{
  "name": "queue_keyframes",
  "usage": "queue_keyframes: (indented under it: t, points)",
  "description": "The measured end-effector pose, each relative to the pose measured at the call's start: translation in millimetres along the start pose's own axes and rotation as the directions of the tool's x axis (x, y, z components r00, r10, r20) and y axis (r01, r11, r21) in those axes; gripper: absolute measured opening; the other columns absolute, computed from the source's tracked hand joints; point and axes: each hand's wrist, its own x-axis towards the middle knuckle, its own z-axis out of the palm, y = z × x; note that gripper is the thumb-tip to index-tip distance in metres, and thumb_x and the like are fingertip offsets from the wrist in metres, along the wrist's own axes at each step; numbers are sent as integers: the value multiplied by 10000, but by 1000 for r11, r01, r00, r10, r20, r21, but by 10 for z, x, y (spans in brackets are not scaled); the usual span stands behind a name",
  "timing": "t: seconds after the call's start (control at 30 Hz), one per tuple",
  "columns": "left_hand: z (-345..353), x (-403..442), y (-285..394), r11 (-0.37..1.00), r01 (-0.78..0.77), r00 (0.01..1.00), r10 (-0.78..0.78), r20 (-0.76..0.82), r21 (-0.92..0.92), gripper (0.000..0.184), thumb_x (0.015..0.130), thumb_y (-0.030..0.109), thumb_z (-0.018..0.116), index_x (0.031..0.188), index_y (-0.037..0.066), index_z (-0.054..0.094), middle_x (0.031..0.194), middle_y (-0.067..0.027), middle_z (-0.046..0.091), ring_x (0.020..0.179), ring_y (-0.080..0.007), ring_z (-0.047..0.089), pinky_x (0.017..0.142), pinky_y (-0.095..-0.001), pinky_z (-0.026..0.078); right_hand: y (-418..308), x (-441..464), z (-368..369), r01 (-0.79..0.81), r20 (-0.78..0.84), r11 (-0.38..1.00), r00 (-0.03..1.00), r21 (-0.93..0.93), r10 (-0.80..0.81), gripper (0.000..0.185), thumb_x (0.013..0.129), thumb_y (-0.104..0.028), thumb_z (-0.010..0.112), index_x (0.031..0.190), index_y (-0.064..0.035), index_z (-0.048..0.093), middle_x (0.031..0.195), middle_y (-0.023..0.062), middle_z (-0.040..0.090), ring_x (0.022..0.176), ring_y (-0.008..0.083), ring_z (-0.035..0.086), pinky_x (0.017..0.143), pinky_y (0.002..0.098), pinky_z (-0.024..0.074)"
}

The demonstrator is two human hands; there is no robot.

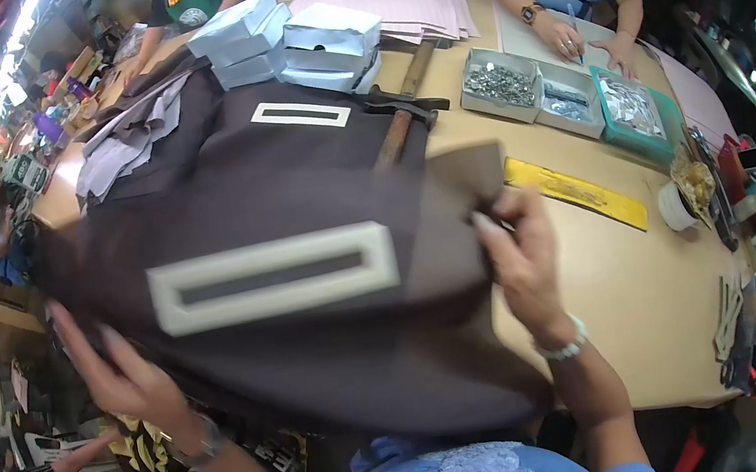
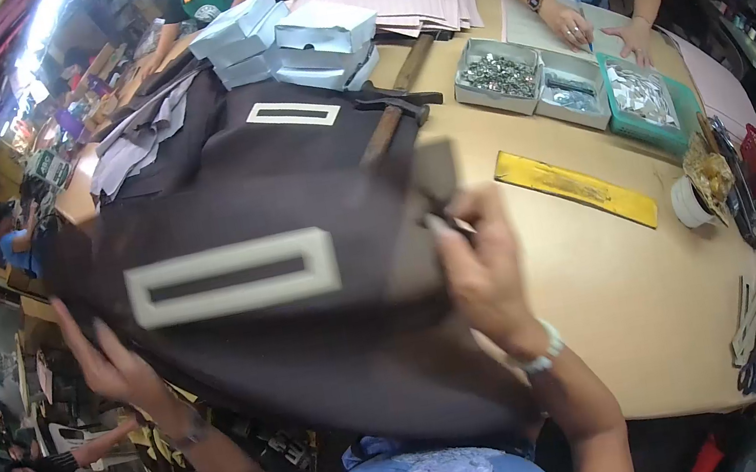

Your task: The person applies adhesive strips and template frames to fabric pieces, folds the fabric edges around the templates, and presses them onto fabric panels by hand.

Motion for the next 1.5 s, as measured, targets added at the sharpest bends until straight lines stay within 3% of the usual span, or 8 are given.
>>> queue_keyframes:
  t: [0.17,0.4,0.67,0.77,0.9,1.0,1.3,1.5]
  points:
    - [723,901,-966,991,-136,971,135,200,-9,466,867,-10,480,1332,-31,457,1385,-173,466,1297,-288,430,1072,-354,328,105,456,785,-13,-26,942,999,335,23,91,877,24,542,829,-30,486,754,-17,429,662,41,398,579,213,366]
    - [2042,656,-1521,952,-302,814,231,533,50,578,822,76,504,1384,13,386,1429,-191,385,1236,-341,461,1011,-393,407,785,697,956,28,-72,998,997,58,-23,270,826,-19,586,1084,50,625,966,143,605,891,251,609,817,301,462]
    - [3159,365,-1567,909,-416,679,295,673,22,671,765,72,550,1399,26,335,1475,-151,316,1307,-347,363,1011,-507,376,1193,819,762,55,12,882,998,-469,-56,486,788,-153,651,1218,47,545,1140,204,552,1072,348,548,934,377,433]
    - [3386,478,-1315,859,-450,712,180,679,245,664,789,97,522,1421,65,320,1494,-138,286,1348,-376,299,1017,-616,312,1319,1021,771,81,-6,859,995,-505,-98,508,794,-189,657,1228,45,537,1163,204,549,1106,353,528,965,383,412]
    - [3544,362,-792,990,-45,761,-55,647,137,616,924,383,451,1449,107,288,1511,-184,230,1384,-404,215,1022,-677,233,1512,1121,780,-37,-53,906,998,-422,16,539,801,-224,665,1243,51,524,1209,211,537,1142,341,516,987,378,396]
    - [3485,76,-419,1000,2,611,-16,792,18,716,912,565,395,1450,103,296,1506,-209,226,1390,-414,188,1051,-666,173,1692,1069,769,-43,-69,911,997,-410,15,562,805,-239,664,1262,50,511,1260,215,517,1183,340,498,1007,371,384]
    - [3633,-201,-294,982,-135,712,3,702,133,743,896,554,427,1411,25,346,1495,-212,249,1393,-416,164,1059,-670,118,1675,1213,743,-186,-80,922,982,-339,169,600,827,-309,621,1308,24,484,1364,227,452,1280,340,424,1055,359,333]
    - [3556,-264,284,997,64,657,-13,754,-39,847,854,578,480,1398,-52,322,1476,-215,288,1396,-407,161,1074,-654,80,1746,1205,717,-137,-168,976,980,-172,108,466,885,-194,526,1309,-4,488,1265,206,530,1178,291,509,993,328,387]
